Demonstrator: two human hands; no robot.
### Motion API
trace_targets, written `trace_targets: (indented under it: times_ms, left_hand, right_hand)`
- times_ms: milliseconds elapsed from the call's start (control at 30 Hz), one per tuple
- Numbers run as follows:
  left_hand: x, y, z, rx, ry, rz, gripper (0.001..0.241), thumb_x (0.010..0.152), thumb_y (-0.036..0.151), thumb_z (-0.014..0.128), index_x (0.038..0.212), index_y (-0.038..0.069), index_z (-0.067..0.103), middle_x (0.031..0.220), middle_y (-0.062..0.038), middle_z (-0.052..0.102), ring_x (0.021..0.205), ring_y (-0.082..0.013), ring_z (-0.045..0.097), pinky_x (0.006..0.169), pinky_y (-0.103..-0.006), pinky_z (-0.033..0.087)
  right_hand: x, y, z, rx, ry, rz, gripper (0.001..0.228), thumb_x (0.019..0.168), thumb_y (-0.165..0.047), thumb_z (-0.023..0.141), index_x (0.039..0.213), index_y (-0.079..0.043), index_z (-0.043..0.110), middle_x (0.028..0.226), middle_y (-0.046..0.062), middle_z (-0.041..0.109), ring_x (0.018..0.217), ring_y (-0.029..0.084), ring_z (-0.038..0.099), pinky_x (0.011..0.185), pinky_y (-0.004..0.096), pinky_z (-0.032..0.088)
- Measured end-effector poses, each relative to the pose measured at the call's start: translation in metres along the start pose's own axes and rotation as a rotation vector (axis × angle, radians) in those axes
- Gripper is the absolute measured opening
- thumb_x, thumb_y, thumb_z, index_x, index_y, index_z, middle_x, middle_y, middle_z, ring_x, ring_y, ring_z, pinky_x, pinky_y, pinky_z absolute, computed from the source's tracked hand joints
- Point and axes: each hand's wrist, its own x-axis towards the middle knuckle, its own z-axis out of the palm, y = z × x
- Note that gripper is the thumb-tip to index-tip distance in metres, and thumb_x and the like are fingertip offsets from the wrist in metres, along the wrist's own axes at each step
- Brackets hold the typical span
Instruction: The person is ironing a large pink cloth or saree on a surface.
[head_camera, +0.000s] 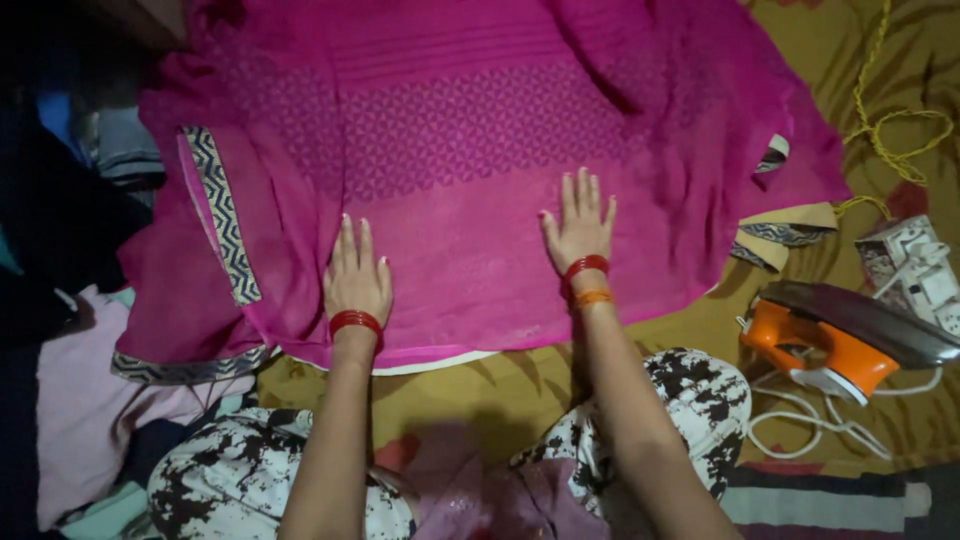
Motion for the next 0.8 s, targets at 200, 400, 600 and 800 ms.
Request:
trace_targets:
  times_ms: [200,400,600,800]
  left_hand:
    - [-0.028,-0.022,0.016,-0.063,0.178,0.104,0.069,0.102,0.034,0.043,0.163,0.008,0.020,0.172,-0.015,0.013,0.159,-0.0318,0.014,0.121,-0.0487,0.033]
    - [-0.061,0.009,0.009,0.024,0.042,0.031,0.076,0.097,0.043,0.048,0.163,0.014,0.022,0.171,-0.010,0.013,0.158,-0.0258,0.013,0.122,-0.0569,0.016]
    - [-0.076,0.017,0.032,0.062,0.164,0.122,0.076,0.100,0.047,0.046,0.163,0.012,0.024,0.171,-0.013,0.016,0.158,-0.0259,0.014,0.126,-0.0564,0.008]
    - [-0.079,0.005,0.032,0.098,0.150,0.046,0.072,0.101,0.044,0.045,0.164,0.014,0.024,0.172,-0.011,0.016,0.158,-0.0259,0.014,0.124,-0.0564,0.012]
  right_hand:
    - [-0.029,0.086,0.018,0.013,0.086,0.123,0.076,0.103,-0.053,0.040,0.166,-0.016,0.023,0.174,0.008,0.014,0.160,0.027,0.013,0.127,0.056,0.008]
    - [-0.061,0.072,0.027,0.060,0.154,0.093,0.072,0.105,-0.048,0.042,0.163,-0.010,0.028,0.171,0.015,0.021,0.158,0.031,0.015,0.125,0.058,0.008]
    - [-0.104,-0.065,0.000,0.080,-0.041,-0.310,0.079,0.094,-0.053,0.054,0.159,-0.013,0.035,0.168,0.012,0.025,0.157,0.029,0.017,0.125,0.057,0.010]
    - [-0.110,-0.036,0.000,0.099,0.026,-0.242,0.079,0.099,-0.055,0.049,0.162,-0.012,0.027,0.171,0.010,0.019,0.157,0.027,0.015,0.124,0.058,0.009]
